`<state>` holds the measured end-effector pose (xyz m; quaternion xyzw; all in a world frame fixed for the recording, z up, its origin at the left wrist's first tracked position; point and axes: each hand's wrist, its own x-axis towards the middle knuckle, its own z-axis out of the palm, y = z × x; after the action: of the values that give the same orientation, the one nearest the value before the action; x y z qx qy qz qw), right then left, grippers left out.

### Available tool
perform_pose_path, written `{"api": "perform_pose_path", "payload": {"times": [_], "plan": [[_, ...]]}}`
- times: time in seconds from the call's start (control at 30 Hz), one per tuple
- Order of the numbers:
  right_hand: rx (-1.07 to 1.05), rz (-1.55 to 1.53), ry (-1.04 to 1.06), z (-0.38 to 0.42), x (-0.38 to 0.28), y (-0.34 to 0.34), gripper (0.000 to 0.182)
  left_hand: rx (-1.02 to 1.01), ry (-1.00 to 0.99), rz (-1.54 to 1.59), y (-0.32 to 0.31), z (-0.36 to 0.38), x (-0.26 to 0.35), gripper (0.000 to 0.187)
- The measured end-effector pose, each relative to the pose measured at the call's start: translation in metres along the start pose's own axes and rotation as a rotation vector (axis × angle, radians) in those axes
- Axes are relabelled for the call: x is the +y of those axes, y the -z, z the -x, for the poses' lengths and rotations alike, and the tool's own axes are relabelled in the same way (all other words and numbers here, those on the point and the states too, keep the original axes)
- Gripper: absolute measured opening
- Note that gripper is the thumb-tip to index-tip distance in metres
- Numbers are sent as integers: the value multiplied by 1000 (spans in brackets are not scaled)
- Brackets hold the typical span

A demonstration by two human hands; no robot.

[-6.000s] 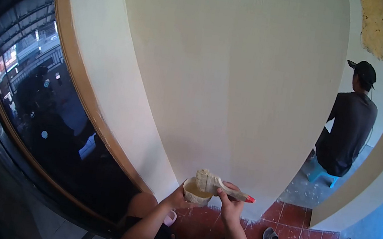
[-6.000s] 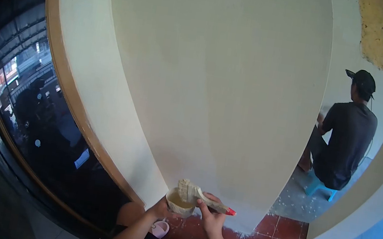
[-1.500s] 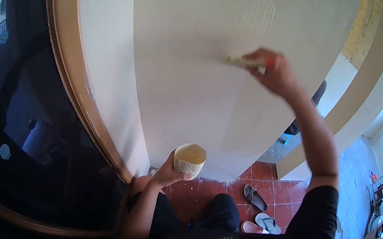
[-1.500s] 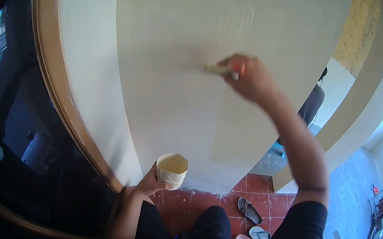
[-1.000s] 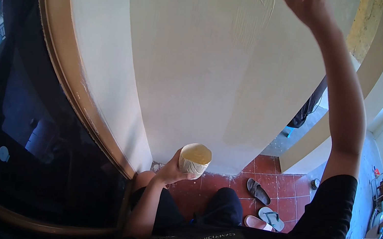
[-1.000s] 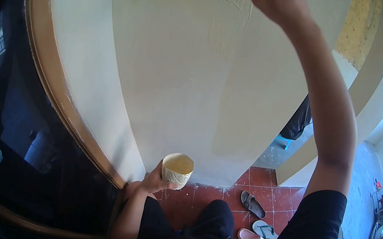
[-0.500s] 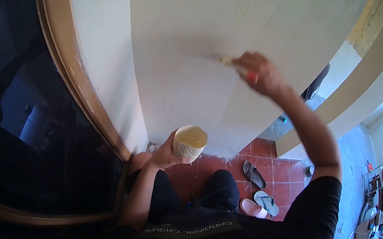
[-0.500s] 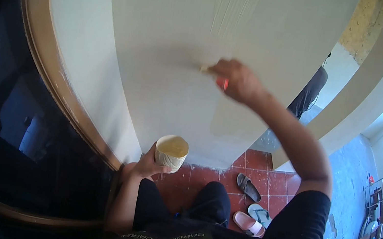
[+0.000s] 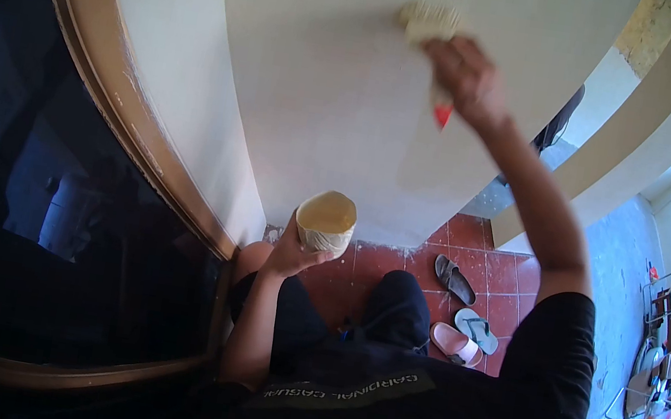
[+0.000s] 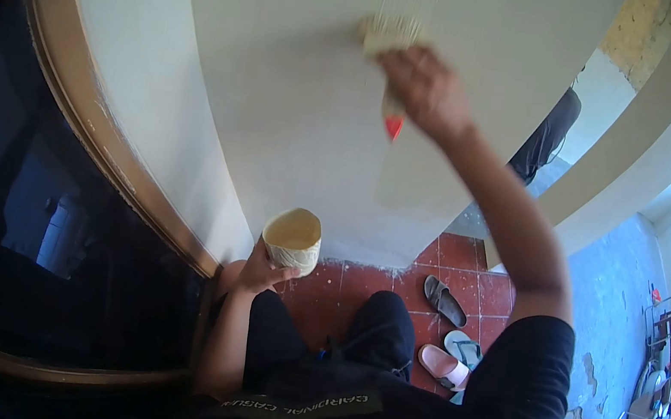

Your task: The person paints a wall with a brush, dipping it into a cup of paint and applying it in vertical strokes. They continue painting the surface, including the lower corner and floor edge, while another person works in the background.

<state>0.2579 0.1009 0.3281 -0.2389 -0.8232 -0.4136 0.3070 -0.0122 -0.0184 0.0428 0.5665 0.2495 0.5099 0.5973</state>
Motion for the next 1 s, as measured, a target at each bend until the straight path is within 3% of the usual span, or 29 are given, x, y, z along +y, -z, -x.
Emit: {"api": "perform_pose_path", "payload": {"times": [0.13, 0.23, 0.3, 0.37, 0.4, 0.47, 0.5, 0.57, 0.67, 0.7, 0.83, 0.97, 1.0], "plan": [[-213, -266, -132, 100, -76, -46, 34, 109, -93, -20, 14, 7, -22, 93], [-329, -505, -250, 113, -96, -44, 31, 158, -151, -50, 26, 13, -39, 92], [-440, -489, -274, 110, -75, -57, 31, 167, -156, -61, 30, 15, -48, 90], [-282, -324, -168, 79, -37, -54, 29, 152, -180, -78, 36, 17, -62, 88], [-318, -397, -270, 55, -17, -45, 30, 165, -202, -86, 36, 19, -66, 86], [-176, -330, -320, 11, -6, -14, 30, 193, -187, -102, 36, 23, -75, 85], [-43, -241, -209, -1, 1, -6, 34, 222, -181, -115, 37, 25, -80, 85], [151, -137, -173, -19, -2, 17, 24, 229, -182, -156, 42, 30, -90, 84], [136, 42, -86, -5, -15, 12, 33, 227, -176, -160, 43, 34, -92, 83], [21, -53, -108, 13, -21, -4, 42, 217, -168, -131, 45, 37, -92, 82], [-95, -146, -146, 112, -92, -68, 43, 280, -179, -106, 49, 38, -95, 83], [-388, -373, -292, 184, -156, -90, 40, 274, -134, -37, 49, 42, -94, 86], [-373, -476, -316, 184, -159, -91, 39, 269, -143, -111, 53, 41, -97, 88]]}}
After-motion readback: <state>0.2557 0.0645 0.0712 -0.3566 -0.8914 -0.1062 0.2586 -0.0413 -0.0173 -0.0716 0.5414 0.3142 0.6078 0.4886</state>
